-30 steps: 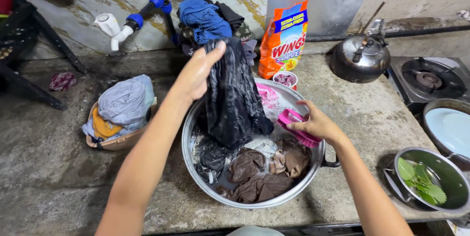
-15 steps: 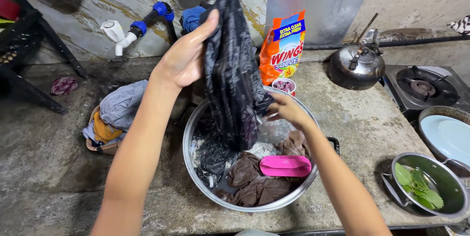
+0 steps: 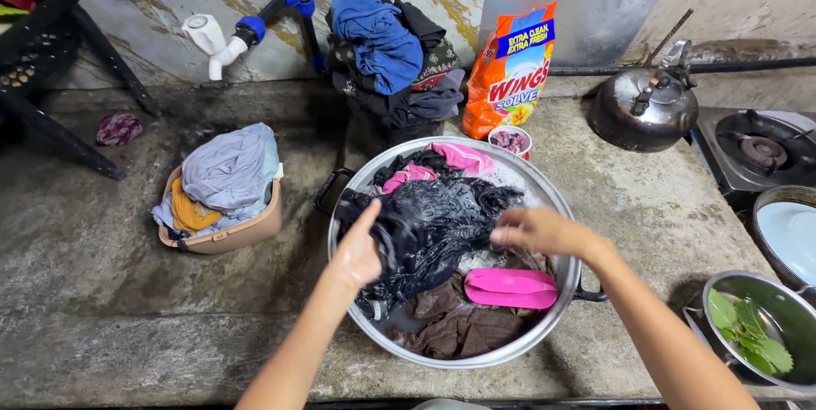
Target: The person hand-washes dark-colored garments in a metal basin filled with soapy water. They repeatedly scrub the clothes using a pink scrubbing brush, rinse them in the basin, and wring out excess water. The person handles multiple items one at a time, including a dark shirt and a pink garment.
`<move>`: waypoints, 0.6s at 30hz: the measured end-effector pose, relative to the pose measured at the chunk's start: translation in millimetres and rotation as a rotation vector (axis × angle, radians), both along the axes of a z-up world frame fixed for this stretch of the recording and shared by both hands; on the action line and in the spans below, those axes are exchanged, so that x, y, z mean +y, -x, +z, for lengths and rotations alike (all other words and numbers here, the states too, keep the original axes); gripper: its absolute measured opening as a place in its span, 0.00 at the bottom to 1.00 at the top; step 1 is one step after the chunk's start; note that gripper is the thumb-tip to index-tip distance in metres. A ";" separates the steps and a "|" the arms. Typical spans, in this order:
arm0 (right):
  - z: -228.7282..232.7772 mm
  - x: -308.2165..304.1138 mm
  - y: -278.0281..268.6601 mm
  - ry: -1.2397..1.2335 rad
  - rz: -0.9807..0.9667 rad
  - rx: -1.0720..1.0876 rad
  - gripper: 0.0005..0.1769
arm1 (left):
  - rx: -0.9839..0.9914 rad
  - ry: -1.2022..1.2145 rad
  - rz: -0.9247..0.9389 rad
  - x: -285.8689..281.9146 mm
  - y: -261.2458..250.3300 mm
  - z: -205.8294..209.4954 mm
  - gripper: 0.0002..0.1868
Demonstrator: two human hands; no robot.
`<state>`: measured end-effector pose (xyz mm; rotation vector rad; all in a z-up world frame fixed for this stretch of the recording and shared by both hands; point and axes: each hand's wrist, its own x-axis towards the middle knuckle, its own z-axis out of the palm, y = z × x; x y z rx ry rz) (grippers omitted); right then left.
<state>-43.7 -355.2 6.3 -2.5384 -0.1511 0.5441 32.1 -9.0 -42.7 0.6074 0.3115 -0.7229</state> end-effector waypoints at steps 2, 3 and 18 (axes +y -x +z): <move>10.7 29.9 25.7 0.098 0.135 0.157 0.40 | 0.015 0.019 -0.113 -20.9 22.2 -3.3 0.21; 13.7 43.1 34.3 0.220 0.198 0.213 0.50 | 0.022 0.029 -0.169 -34.6 32.0 1.5 0.19; 73.5 -51.3 1.0 -0.118 -0.333 -0.106 0.31 | -0.751 -0.478 -0.017 -23.1 -9.4 55.0 0.14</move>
